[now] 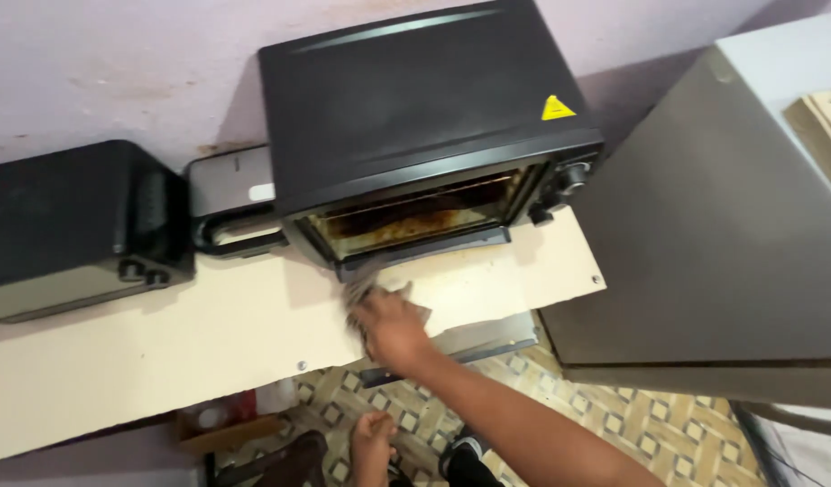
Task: Clean the inside and outside of various kitchen appliances including a toaster oven and sandwich maker using a cloth.
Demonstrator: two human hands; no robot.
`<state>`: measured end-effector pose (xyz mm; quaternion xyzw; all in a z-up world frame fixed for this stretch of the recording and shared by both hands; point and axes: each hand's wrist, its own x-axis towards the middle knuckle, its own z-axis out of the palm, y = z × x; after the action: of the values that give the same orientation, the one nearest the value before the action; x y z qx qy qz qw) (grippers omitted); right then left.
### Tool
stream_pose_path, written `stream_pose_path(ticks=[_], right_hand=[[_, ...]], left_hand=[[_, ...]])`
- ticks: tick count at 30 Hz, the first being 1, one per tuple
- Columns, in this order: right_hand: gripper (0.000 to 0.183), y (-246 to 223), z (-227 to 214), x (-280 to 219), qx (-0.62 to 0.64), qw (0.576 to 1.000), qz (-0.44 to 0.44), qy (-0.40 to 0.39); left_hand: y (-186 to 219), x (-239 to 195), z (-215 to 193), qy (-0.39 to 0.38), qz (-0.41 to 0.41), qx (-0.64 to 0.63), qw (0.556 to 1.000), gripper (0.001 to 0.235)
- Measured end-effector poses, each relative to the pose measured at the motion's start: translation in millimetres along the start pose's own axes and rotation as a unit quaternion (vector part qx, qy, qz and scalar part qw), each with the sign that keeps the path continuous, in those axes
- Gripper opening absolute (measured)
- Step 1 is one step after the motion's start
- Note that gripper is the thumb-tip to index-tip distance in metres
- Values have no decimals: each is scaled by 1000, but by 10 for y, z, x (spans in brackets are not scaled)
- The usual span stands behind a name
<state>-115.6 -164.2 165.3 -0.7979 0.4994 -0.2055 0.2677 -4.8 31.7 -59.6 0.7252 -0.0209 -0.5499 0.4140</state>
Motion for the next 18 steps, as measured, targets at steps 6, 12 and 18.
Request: stream_pose_path(ticks=[6, 12, 18], right_hand=[[43, 978, -183, -281, -144, 978, -132, 72], [44, 2092, -1355, -889, -41, 946, 199, 252], [47, 1584, -1076, -484, 61, 966, 156, 195]], left_hand=[[848, -545, 275, -96, -55, 199, 974, 48], [856, -499, 352, -208, -41, 35, 977, 42], [817, -421, 409, -245, -50, 14, 968, 38]])
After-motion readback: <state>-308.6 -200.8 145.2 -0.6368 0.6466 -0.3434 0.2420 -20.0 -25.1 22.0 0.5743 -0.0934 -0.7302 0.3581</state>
